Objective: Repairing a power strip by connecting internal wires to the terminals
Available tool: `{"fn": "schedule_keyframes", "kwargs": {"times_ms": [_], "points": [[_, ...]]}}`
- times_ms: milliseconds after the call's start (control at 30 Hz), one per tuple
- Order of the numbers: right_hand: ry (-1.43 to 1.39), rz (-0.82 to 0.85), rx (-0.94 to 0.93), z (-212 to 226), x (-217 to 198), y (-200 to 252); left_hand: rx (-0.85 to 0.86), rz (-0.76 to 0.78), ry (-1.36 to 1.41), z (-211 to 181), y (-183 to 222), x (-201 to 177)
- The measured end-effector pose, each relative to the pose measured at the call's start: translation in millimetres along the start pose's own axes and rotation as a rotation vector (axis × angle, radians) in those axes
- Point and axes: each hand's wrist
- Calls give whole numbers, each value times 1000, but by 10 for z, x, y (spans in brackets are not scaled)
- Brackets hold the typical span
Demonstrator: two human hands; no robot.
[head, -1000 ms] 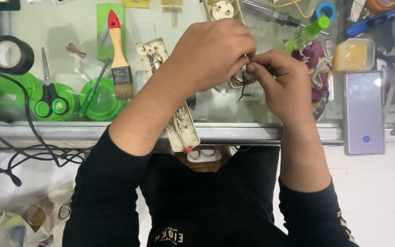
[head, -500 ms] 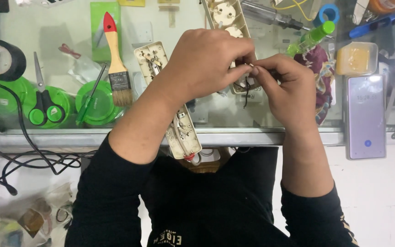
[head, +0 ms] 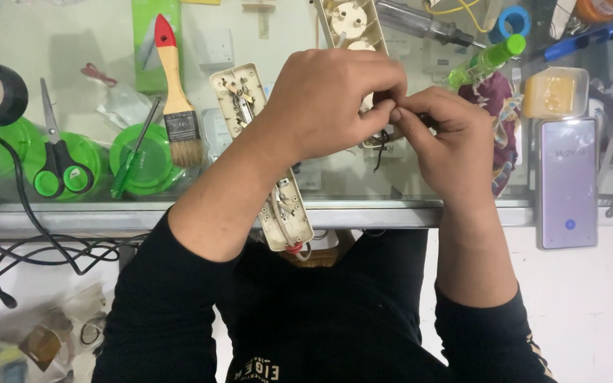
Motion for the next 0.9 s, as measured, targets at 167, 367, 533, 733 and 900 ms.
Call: {"fn": "schedule_keyframes", "kwargs": {"times_ms": [167,367,533,733,900], "points": [[-36,-10,36,82,1,2,-73,-28,34,-4,7,-12],[-52,-7,18,103,17,-4,-113,-42,111,20,1,-3],[-56,-12,26,124,24,-5,-167,0,229,14,-13,-70],[-86,-4,31,117,34,1,-138,-34,284,40,0,-72],[-118,-1,60,123,41,6,-162,-30,195,73,15,-41]]}}
Point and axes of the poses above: each hand's wrist, its own y-axis away from the middle knuckle, its own x-axis out of the palm, z = x × y, and after that the axes turned 1 degree about -z, right-handed
